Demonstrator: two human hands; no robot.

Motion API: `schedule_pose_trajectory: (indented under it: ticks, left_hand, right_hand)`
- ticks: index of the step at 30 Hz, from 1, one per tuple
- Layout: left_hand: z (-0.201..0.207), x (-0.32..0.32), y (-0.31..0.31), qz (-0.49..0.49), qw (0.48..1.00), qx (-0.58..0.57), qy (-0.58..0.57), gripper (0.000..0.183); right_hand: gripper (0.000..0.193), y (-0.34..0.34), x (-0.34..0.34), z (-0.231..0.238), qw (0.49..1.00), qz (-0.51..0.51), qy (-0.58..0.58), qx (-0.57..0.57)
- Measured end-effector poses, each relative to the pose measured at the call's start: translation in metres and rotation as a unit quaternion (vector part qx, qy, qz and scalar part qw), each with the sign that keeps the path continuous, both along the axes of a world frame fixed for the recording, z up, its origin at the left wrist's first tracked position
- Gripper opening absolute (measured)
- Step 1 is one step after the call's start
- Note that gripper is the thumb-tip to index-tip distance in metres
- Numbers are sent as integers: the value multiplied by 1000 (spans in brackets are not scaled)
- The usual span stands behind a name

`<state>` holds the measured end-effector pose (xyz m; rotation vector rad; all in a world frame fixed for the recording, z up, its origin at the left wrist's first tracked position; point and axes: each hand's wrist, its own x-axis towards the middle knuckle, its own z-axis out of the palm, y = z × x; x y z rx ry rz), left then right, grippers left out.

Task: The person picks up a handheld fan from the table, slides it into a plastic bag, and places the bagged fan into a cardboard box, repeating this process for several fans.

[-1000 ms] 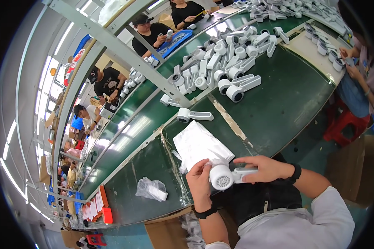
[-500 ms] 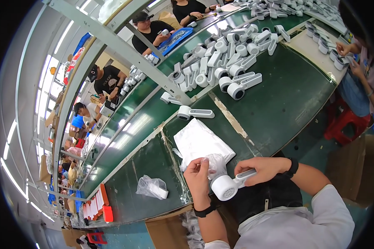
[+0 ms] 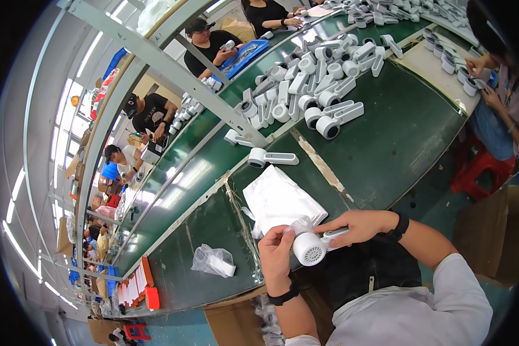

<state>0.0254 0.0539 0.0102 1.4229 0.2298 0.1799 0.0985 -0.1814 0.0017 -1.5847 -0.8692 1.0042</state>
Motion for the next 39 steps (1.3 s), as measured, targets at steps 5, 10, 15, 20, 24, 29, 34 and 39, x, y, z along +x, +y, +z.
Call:
schedule_pose_trajectory:
  ticks: [5, 10, 15, 20, 24, 29, 34, 39]
  left_hand:
    - [1, 0, -8, 37, 997, 58, -35, 11]
    - [-1, 0, -13, 74, 987, 121, -72, 11]
    - [2, -1, -30, 67, 919, 330, -206, 5]
    - [12, -11, -46, -15, 851, 463, -248, 16]
    - [-4, -18, -58, -135, 876, 395, -240, 16]
    - [-22, -23, -47, -16, 927, 282, -246, 18]
    - [-34, -22, -55, 73, 990, -113, -48, 34]
    - [-47, -25, -56, -33, 983, -179, 9, 45]
  right_hand:
    - [52, -4, -7, 3, 994, -96, -19, 50]
    - [51, -2, -11, 1, 979, -202, 1, 28]
    - [50, 5, -19, -13, 932, -297, -207, -5]
    - [55, 21, -22, -7, 943, -327, -45, 49]
    - [59, 34, -22, -23, 892, -373, 128, 220]
    - [57, 42, -23, -24, 879, -345, 159, 289]
    - [46, 60, -34, -25, 864, -367, 99, 331]
    - [35, 70, -49, -2, 877, -419, -3, 235]
